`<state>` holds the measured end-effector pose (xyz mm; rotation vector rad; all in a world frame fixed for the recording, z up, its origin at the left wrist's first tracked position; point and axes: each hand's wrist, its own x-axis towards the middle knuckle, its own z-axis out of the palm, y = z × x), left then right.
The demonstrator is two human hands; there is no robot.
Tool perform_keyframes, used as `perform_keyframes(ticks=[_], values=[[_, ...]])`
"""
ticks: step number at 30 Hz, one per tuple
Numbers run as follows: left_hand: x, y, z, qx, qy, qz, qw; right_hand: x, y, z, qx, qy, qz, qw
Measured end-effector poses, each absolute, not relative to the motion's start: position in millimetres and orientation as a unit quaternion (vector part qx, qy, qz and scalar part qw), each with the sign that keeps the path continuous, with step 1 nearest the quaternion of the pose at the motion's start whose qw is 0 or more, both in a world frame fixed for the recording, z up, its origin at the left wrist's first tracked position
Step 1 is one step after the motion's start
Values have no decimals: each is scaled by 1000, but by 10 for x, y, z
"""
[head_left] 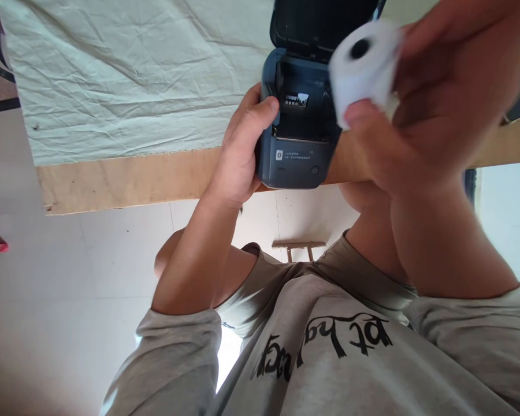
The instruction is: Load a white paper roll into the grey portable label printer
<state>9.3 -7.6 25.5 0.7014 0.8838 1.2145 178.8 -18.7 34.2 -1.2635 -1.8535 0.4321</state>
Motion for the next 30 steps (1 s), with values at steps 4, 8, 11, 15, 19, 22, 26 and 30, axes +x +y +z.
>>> perform_keyframes(ticks=[4,8,11,15,19,22,26,30], values=[[86,-77,294,326,398,527,676,1670,-55,354,-441,-808,-14,391],[115,-84,384,315,434,531,656,1650,15,310,-447,-803,-20,394],[84,-68,355,325,424,527,661,1629,-42,307,-431,-792,-18,432],[-3,-45,212,368,342,509,699,1585,-218,249,-387,-807,0,446],[-73,-19,66,400,273,527,698,1621,-281,136,-366,-813,32,451],[-140,31,-22,467,202,513,692,1710,-147,84,-361,-757,44,543],[-226,116,-135,486,253,483,683,1791,107,75,-391,-662,154,620],[-255,194,-274,520,256,485,654,1776,145,107,-337,-618,249,666]])
